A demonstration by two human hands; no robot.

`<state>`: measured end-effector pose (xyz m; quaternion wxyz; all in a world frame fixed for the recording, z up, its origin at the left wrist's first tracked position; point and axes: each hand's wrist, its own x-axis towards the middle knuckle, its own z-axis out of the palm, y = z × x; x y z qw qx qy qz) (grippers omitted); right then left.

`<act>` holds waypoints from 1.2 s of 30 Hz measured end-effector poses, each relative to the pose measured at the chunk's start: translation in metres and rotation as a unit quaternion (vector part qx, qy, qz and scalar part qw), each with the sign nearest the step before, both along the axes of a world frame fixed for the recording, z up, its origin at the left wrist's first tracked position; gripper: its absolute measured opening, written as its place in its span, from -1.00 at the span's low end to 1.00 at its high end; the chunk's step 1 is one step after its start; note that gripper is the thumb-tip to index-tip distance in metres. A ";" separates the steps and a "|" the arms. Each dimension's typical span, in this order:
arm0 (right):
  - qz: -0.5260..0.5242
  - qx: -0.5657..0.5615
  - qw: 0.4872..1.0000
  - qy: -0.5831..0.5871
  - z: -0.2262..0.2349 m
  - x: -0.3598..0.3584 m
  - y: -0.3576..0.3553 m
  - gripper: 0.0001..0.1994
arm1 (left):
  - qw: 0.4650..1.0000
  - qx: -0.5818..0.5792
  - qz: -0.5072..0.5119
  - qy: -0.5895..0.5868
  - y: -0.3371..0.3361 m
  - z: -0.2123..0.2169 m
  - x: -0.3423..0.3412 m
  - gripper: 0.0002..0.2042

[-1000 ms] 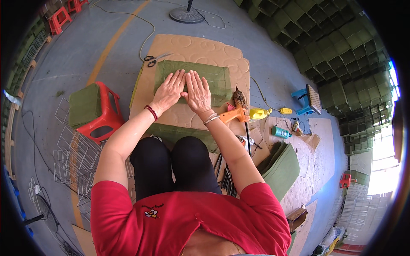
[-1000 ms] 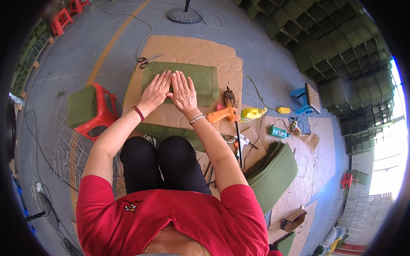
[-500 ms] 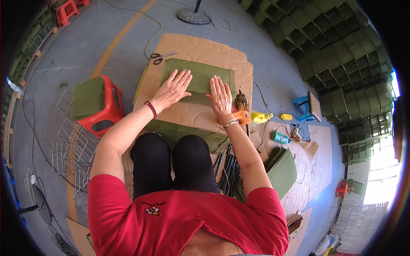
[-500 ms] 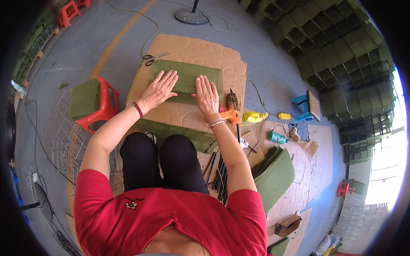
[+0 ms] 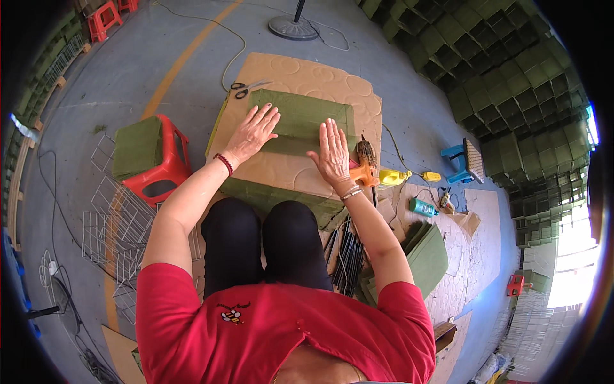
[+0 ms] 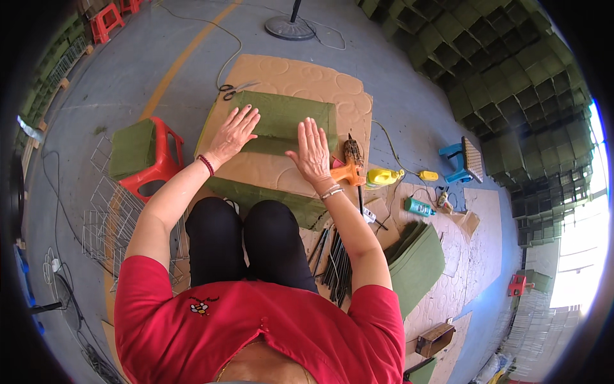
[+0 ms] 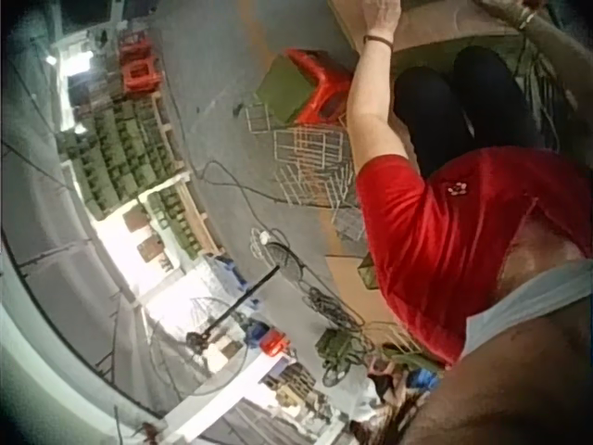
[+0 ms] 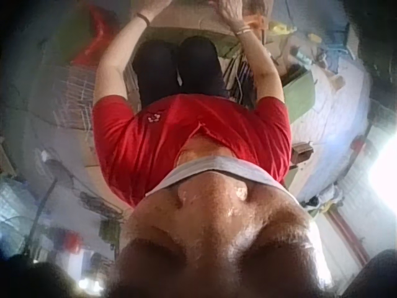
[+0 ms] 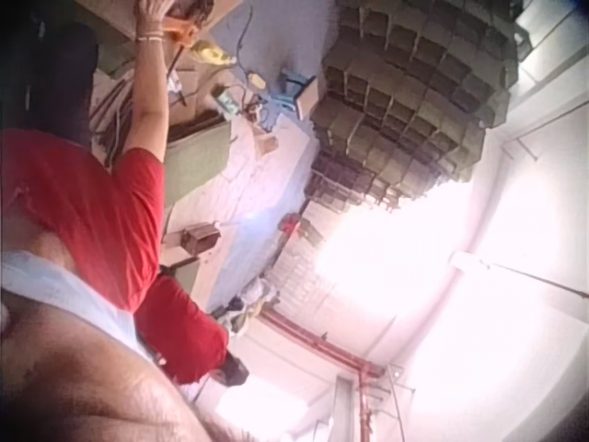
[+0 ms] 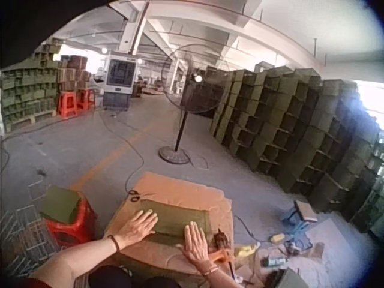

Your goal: Using a hot glue gun to attach green fabric covers to a wire frame box.

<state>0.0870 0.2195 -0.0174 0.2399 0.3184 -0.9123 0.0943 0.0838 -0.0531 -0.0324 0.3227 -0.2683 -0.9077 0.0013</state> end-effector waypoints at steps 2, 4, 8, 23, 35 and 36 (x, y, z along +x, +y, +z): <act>0.031 -0.002 1.000 0.005 0.020 -0.004 -0.017 -0.18 | 1.000 0.006 -0.011 -0.010 0.001 0.000 -0.002 -0.40; 0.058 -0.002 0.998 0.007 0.023 -0.014 -0.037 -0.19 | 0.999 0.013 -0.024 -0.025 0.002 0.000 -0.002 -0.37; 0.013 0.039 0.999 0.033 0.004 -0.030 -0.060 -0.24 | 0.999 -0.015 -0.006 -0.028 0.006 0.006 0.001 -0.38; -0.023 0.038 0.999 0.031 -0.003 -0.009 -0.015 -0.17 | 0.999 -0.040 0.008 -0.019 0.018 0.010 -0.008 -0.25; -0.069 0.040 0.996 0.025 -0.018 0.010 0.016 -0.17 | 0.999 0.041 0.004 -0.006 0.012 -0.004 0.005 -0.35; -0.069 0.040 0.996 0.026 -0.020 0.006 0.016 -0.17 | 0.999 0.042 0.004 -0.006 0.013 -0.003 0.002 -0.35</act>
